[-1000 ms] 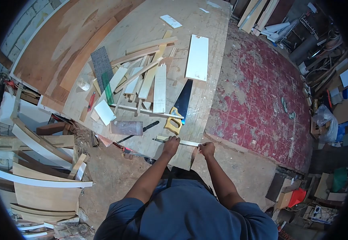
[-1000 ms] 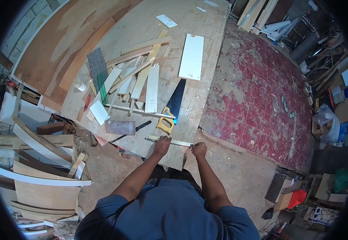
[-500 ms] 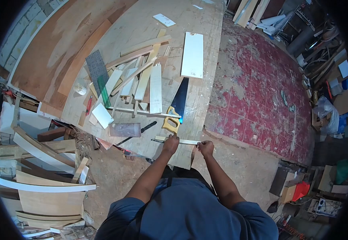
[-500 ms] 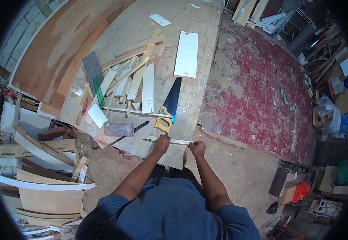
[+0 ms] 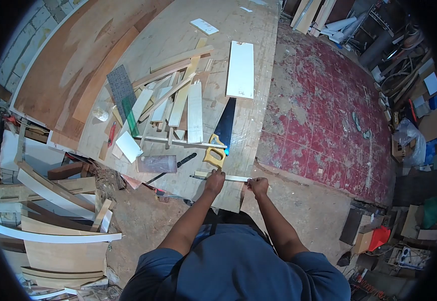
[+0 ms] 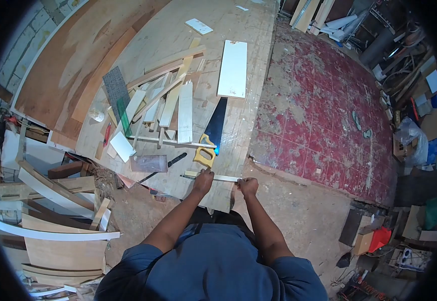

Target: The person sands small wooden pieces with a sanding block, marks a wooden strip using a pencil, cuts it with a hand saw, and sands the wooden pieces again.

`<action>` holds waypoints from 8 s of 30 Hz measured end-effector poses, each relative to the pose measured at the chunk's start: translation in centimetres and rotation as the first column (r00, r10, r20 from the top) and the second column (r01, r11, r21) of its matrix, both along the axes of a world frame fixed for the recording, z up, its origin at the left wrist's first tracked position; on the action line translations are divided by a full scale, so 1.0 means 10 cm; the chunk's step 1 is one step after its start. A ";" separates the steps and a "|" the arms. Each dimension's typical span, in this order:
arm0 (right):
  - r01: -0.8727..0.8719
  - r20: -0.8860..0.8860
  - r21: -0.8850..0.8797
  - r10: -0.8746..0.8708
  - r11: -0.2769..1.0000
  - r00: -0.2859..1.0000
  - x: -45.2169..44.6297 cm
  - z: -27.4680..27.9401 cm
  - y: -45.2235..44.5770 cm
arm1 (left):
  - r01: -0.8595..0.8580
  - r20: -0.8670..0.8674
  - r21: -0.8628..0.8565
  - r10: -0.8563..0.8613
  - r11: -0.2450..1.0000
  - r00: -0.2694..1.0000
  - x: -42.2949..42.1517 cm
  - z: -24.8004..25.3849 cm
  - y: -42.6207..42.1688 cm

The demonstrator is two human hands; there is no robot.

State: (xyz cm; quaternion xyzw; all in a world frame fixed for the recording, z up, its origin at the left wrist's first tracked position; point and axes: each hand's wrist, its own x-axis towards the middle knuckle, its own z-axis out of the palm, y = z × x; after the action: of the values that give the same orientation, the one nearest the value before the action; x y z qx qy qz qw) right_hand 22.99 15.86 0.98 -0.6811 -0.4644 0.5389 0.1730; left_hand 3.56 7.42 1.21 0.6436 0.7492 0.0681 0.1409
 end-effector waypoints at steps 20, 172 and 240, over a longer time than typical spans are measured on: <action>0.113 -0.040 -0.011 -0.113 0.994 0.993 -0.04 -0.01 -0.03 | -0.031 0.076 0.016 0.029 0.999 0.997 -0.01 0.04 -0.01; -0.932 0.480 0.345 0.874 -0.108 0.077 -1.48 0.25 0.51 | 0.023 -0.357 -0.180 -0.087 0.983 0.930 0.96 -0.61 -0.03; -0.943 0.366 0.333 0.922 -0.002 0.128 -1.36 0.16 0.51 | 0.196 -0.487 -0.334 -0.347 0.922 0.802 0.85 0.05 -0.04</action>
State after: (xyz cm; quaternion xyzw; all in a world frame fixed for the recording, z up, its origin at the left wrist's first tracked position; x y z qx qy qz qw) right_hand 9.40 20.94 2.56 -0.1416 -0.9187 0.3622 -0.0695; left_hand 12.11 6.97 1.72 0.7129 0.6596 -0.2375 0.0192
